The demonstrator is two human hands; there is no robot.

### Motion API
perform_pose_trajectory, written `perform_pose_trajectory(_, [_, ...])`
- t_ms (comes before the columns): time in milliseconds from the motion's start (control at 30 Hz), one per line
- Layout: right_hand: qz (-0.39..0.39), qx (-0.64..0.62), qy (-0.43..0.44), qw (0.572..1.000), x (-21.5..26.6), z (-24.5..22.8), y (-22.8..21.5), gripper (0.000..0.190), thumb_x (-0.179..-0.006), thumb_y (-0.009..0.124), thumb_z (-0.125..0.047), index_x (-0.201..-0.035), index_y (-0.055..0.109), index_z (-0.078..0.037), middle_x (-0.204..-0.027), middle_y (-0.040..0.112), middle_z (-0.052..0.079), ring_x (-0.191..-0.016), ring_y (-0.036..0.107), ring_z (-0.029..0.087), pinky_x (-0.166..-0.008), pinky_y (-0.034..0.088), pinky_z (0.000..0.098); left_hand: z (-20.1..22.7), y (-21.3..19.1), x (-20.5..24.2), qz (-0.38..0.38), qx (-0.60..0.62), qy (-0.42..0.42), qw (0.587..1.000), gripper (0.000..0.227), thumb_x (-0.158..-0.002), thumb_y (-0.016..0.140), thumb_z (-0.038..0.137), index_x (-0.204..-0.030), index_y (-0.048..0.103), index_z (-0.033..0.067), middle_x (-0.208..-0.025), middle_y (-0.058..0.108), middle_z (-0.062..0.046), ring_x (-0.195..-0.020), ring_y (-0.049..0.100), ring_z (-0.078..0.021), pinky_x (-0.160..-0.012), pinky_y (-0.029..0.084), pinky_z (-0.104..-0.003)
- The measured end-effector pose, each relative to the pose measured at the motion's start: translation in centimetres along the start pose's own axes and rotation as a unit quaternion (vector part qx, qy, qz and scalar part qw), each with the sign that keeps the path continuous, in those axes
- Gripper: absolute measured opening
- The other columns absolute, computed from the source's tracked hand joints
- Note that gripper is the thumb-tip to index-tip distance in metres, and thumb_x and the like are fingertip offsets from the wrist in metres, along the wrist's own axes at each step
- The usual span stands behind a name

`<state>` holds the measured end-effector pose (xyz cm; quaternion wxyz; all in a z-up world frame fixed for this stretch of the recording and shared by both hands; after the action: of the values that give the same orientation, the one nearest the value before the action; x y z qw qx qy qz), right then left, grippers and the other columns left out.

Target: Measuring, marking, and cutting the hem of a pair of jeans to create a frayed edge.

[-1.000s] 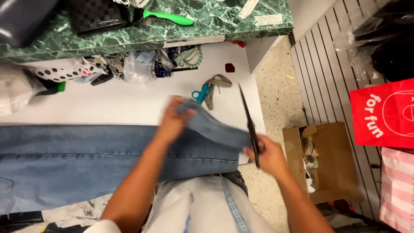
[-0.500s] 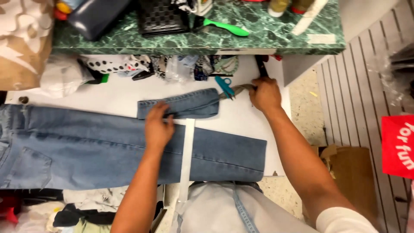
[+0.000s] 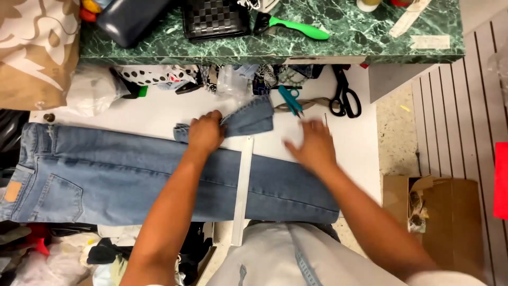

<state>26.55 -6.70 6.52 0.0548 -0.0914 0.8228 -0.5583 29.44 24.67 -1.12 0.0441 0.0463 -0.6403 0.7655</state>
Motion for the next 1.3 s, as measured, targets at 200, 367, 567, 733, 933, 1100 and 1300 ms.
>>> perform_pose_trajectory(200, [0.009,0.001,-0.071,0.997,11.5,2.1,4.5,0.065,-0.091,0.068,-0.051,-0.145,0.057,-0.017,-0.153,0.048,0.016,-0.146,0.041,0.037,-0.119,0.029,0.0551,-5.5,-6.4,17.5,0.431,0.013,-0.075,0.899,0.041,-0.074,0.079,0.006,-0.114,0.066,0.0061,-0.111,0.067,-0.014,-0.117,0.060,-0.0416,-0.104,0.041,-0.054])
perform_pose_trajectory(367, [0.034,0.010,-0.110,0.993,4.2,2.4,4.2,0.062,-0.094,0.065,-0.052,-0.141,0.060,-0.013,-0.151,0.051,0.016,-0.145,0.043,0.035,-0.120,0.030,0.0534,-10.6,-0.5,13.2,0.365,0.026,-0.135,0.921,0.039,-0.086,0.073,0.010,-0.119,0.060,-0.0041,-0.123,0.064,-0.023,-0.133,0.054,-0.0447,-0.109,0.037,-0.062])
perform_pose_trajectory(567, [0.280,-0.027,-0.144,0.949,-6.5,3.8,3.0,0.019,-0.092,0.071,-0.033,-0.096,0.073,-0.015,-0.095,0.065,0.003,-0.094,0.066,0.026,-0.088,0.049,0.0414,-8.6,-5.1,9.6,0.400,0.000,-0.158,0.903,0.046,-0.088,0.067,0.012,-0.131,0.058,0.0015,-0.141,0.053,-0.022,-0.140,0.043,-0.0454,-0.111,0.029,-0.065])
perform_pose_trajectory(733, [0.058,-0.055,-0.007,0.997,-19.4,9.4,8.2,0.028,-0.093,0.058,-0.023,-0.112,0.078,-0.020,-0.105,0.076,0.008,-0.097,0.075,0.036,-0.085,0.058,0.0492,4.4,-6.6,15.4,0.465,0.045,0.086,0.880,0.028,-0.087,0.058,-0.004,-0.115,0.064,0.0015,-0.123,0.058,-0.028,-0.113,0.059,-0.0517,-0.087,0.048,-0.059])
perform_pose_trajectory(933, [-0.106,0.155,-0.153,0.970,-19.7,4.4,7.7,0.039,-0.089,0.067,-0.025,-0.127,0.075,-0.024,-0.114,0.076,0.009,-0.107,0.074,0.034,-0.085,0.060,0.0513,6.5,-0.6,14.1,-0.062,0.074,-0.048,0.994,0.090,-0.074,0.069,0.051,-0.154,0.048,0.0162,-0.159,0.042,-0.013,-0.144,0.038,-0.0355,-0.108,0.038,-0.054])
perform_pose_trajectory(1100, [-0.125,0.207,-0.188,0.952,-19.0,2.6,6.8,0.034,-0.085,0.068,-0.017,-0.118,0.074,-0.010,-0.109,0.073,0.015,-0.102,0.074,0.036,-0.082,0.061,0.0507,5.3,0.1,12.6,-0.054,0.120,-0.053,0.990,0.063,-0.085,0.065,0.039,-0.146,0.059,0.0241,-0.146,0.054,-0.005,-0.130,0.052,-0.0315,-0.097,0.049,-0.048])
perform_pose_trajectory(1300, [0.086,-0.008,-0.189,0.978,-14.5,0.6,5.6,0.028,-0.085,0.078,-0.021,-0.109,0.073,-0.007,-0.100,0.069,0.011,-0.094,0.074,0.035,-0.078,0.063,0.0436,3.4,2.8,12.1,0.094,0.129,-0.100,0.982,0.029,-0.089,0.071,0.039,-0.117,0.074,0.0375,-0.111,0.061,0.008,-0.110,0.058,-0.0232,-0.086,0.052,-0.041])
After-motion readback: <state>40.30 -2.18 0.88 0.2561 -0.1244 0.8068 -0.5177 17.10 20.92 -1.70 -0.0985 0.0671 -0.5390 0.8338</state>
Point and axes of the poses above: each hand's wrist, its own x-axis away from the middle knuckle, its own y-axis out of the palm, z = x × y, the point moved 10 cm from there along -x, towards the middle knuckle
